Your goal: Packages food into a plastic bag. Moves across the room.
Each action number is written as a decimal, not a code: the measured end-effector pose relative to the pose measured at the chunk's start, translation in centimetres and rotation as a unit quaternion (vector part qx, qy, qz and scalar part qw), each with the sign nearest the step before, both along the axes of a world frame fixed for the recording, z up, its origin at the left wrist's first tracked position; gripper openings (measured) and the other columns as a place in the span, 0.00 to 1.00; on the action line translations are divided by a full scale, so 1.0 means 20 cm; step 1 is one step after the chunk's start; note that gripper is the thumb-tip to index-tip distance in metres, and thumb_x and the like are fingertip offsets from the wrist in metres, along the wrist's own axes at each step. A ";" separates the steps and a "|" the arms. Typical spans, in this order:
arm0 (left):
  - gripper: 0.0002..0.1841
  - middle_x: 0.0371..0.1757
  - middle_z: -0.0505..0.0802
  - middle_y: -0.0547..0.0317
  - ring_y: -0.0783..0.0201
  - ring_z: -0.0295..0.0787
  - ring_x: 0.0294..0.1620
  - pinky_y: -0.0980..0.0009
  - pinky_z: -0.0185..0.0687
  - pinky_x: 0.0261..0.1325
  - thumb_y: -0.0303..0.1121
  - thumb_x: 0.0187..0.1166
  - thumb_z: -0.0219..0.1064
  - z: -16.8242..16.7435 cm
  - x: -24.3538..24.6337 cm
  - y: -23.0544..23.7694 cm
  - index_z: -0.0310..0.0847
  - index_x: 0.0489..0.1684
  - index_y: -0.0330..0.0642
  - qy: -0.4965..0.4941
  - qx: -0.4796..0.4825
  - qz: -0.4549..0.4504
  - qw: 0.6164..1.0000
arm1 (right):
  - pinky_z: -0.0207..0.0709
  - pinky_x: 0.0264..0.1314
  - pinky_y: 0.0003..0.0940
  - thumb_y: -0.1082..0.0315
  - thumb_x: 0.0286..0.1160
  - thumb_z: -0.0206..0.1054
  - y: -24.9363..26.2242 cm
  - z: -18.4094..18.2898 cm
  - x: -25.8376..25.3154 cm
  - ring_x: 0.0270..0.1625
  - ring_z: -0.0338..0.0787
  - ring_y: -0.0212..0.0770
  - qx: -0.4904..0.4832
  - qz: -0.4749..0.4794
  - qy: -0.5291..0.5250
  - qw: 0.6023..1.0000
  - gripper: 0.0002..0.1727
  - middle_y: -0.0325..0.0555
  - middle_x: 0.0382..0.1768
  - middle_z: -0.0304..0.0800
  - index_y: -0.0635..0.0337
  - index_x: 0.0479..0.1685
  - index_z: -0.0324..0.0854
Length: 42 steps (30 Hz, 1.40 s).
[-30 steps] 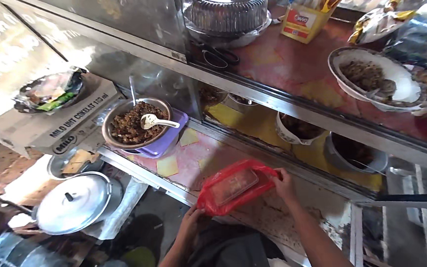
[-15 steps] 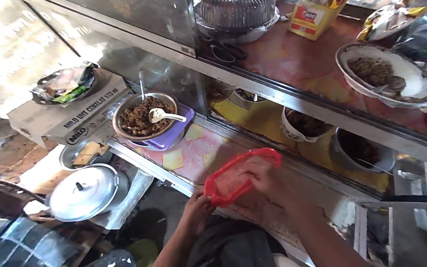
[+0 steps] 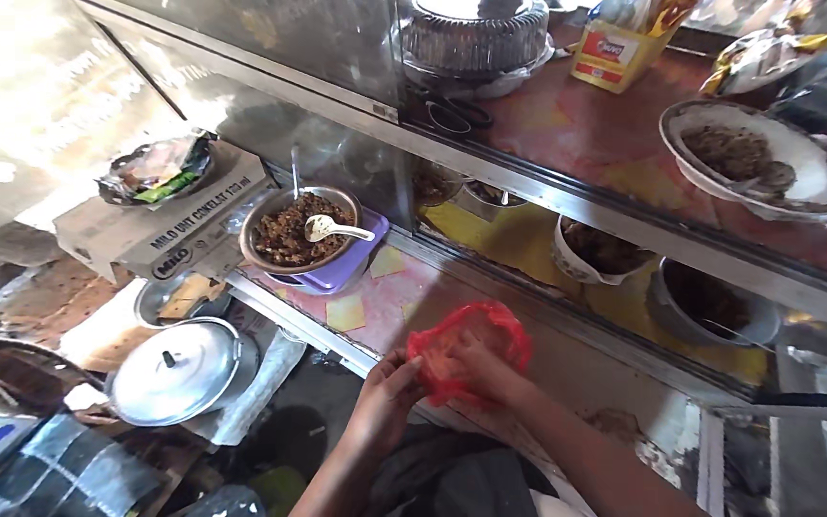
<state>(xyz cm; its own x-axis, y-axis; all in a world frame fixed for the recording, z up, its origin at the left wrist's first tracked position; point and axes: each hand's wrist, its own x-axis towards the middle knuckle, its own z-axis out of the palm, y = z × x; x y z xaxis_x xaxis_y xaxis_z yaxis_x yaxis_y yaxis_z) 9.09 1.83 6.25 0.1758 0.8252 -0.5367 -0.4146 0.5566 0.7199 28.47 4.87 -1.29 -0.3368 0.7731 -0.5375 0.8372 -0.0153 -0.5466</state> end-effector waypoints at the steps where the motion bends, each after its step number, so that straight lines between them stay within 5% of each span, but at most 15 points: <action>1: 0.05 0.38 0.92 0.50 0.61 0.93 0.36 0.65 0.93 0.45 0.23 0.84 0.55 0.02 0.00 0.00 0.75 0.47 0.34 0.003 0.022 0.002 1.000 | 0.65 0.84 0.63 0.71 0.76 0.70 -0.01 0.00 -0.01 0.84 0.66 0.72 -0.002 -0.012 0.000 1.000 0.23 0.74 0.82 0.65 0.61 0.71 0.83; 5: 0.02 0.33 0.90 0.58 0.64 0.92 0.34 0.63 0.94 0.45 0.23 0.77 0.62 0.12 -0.01 0.04 0.77 0.38 0.40 0.055 0.127 -0.023 0.990 | 0.70 0.81 0.60 0.72 0.74 0.70 -0.03 0.04 0.00 0.80 0.71 0.72 -0.020 -0.050 -0.036 0.998 0.25 0.76 0.82 0.64 0.65 0.73 0.80; 11: 0.04 0.34 0.90 0.59 0.65 0.92 0.37 0.63 0.94 0.49 0.20 0.78 0.61 0.16 0.01 0.05 0.75 0.38 0.40 0.070 0.154 -0.021 0.985 | 0.70 0.81 0.57 0.73 0.77 0.67 -0.01 0.06 0.00 0.80 0.73 0.68 -0.036 -0.054 -0.053 0.996 0.26 0.74 0.83 0.63 0.68 0.76 0.76; 13: 0.04 0.36 0.89 0.58 0.63 0.92 0.38 0.62 0.94 0.50 0.20 0.80 0.59 0.15 0.01 0.06 0.73 0.40 0.40 0.066 0.141 -0.022 0.988 | 0.74 0.78 0.55 0.73 0.78 0.64 -0.03 0.13 0.04 0.75 0.79 0.63 0.083 -0.071 -0.044 0.993 0.18 0.68 0.73 0.77 0.68 0.66 0.84; 15: 0.04 0.36 0.88 0.58 0.64 0.92 0.37 0.62 0.94 0.49 0.20 0.80 0.58 0.15 0.00 0.06 0.73 0.39 0.40 0.066 0.137 -0.017 0.988 | 0.75 0.73 0.63 0.74 0.73 0.67 -0.06 0.18 0.08 0.72 0.82 0.68 0.261 -0.138 -0.060 0.954 0.16 0.68 0.66 0.85 0.67 0.58 0.89; 16: 0.04 0.36 0.88 0.58 0.64 0.91 0.37 0.63 0.93 0.49 0.20 0.80 0.58 0.15 -0.01 0.06 0.73 0.40 0.40 0.066 0.132 -0.011 0.989 | 0.72 0.73 0.69 0.75 0.70 0.70 -0.04 0.20 0.11 0.74 0.79 0.73 0.297 -0.172 -0.087 0.935 0.20 0.71 0.69 0.83 0.65 0.62 0.88; 18: 0.04 0.37 0.88 0.56 0.64 0.91 0.37 0.64 0.93 0.49 0.20 0.82 0.57 0.15 -0.01 0.05 0.73 0.41 0.39 0.061 0.106 0.006 0.992 | 0.63 0.80 0.73 0.75 0.74 0.68 0.01 0.29 0.18 0.80 0.70 0.76 0.205 -0.219 -0.151 0.942 0.29 0.73 0.76 0.75 0.63 0.79 0.76; 21: 0.04 0.38 0.91 0.53 0.63 0.92 0.38 0.66 0.91 0.49 0.20 0.84 0.55 0.18 -0.02 0.04 0.72 0.47 0.36 0.027 0.016 0.017 0.999 | 0.76 0.72 0.64 0.73 0.80 0.63 0.09 0.42 0.30 0.69 0.85 0.67 0.094 -0.236 -0.143 0.956 0.26 0.66 0.64 0.87 0.61 0.79 0.73; 24: 0.10 0.46 0.93 0.47 0.60 0.94 0.45 0.65 0.91 0.54 0.20 0.85 0.56 0.24 -0.02 0.02 0.75 0.60 0.29 0.007 -0.046 -0.013 0.999 | 0.80 0.66 0.58 0.75 0.80 0.62 0.09 0.51 0.38 0.60 0.91 0.60 0.164 -0.244 -0.049 0.955 0.18 0.62 0.55 0.91 0.66 0.66 0.82; 30: 0.07 0.40 0.94 0.51 0.63 0.94 0.42 0.68 0.90 0.53 0.20 0.81 0.64 0.31 -0.03 0.00 0.83 0.50 0.28 0.080 -0.051 -0.112 0.989 | 0.88 0.45 0.33 0.74 0.76 0.67 0.09 0.52 0.50 0.37 0.90 0.37 0.153 -0.293 0.235 0.914 0.12 0.51 0.41 0.88 0.70 0.55 0.81; 36: 0.06 0.30 0.93 0.59 0.68 0.91 0.32 0.71 0.89 0.45 0.29 0.80 0.70 0.27 -0.14 -0.01 0.88 0.37 0.35 0.240 -0.009 -0.252 0.937 | 0.85 0.48 0.26 0.77 0.69 0.68 0.02 0.56 0.53 0.43 0.90 0.32 0.216 -0.239 0.250 0.913 0.11 0.45 0.43 0.91 0.66 0.50 0.85; 39: 0.06 0.32 0.88 0.61 0.70 0.89 0.31 0.72 0.88 0.41 0.31 0.86 0.63 0.28 -0.18 0.04 0.80 0.43 0.36 0.335 0.053 -0.319 0.885 | 0.84 0.48 0.24 0.76 0.71 0.66 0.00 0.57 0.54 0.43 0.89 0.29 0.274 -0.209 0.199 0.917 0.10 0.45 0.43 0.92 0.64 0.48 0.87; 42: 0.09 0.37 0.89 0.59 0.70 0.89 0.35 0.70 0.88 0.45 0.28 0.80 0.69 0.29 -0.19 0.06 0.77 0.51 0.35 0.354 0.130 -0.275 0.885 | 0.83 0.48 0.22 0.73 0.71 0.65 -0.02 0.58 0.54 0.43 0.89 0.28 0.313 -0.189 0.170 0.915 0.11 0.44 0.43 0.92 0.62 0.48 0.89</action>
<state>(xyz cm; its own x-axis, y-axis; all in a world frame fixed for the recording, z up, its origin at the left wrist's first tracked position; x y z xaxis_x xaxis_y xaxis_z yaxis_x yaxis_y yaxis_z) 5.24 3.09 12.11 0.2852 0.8313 -0.4771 0.4726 0.3111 0.8245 39.33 4.44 10.32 -0.0467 0.9895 0.1366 0.6158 0.1362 -0.7760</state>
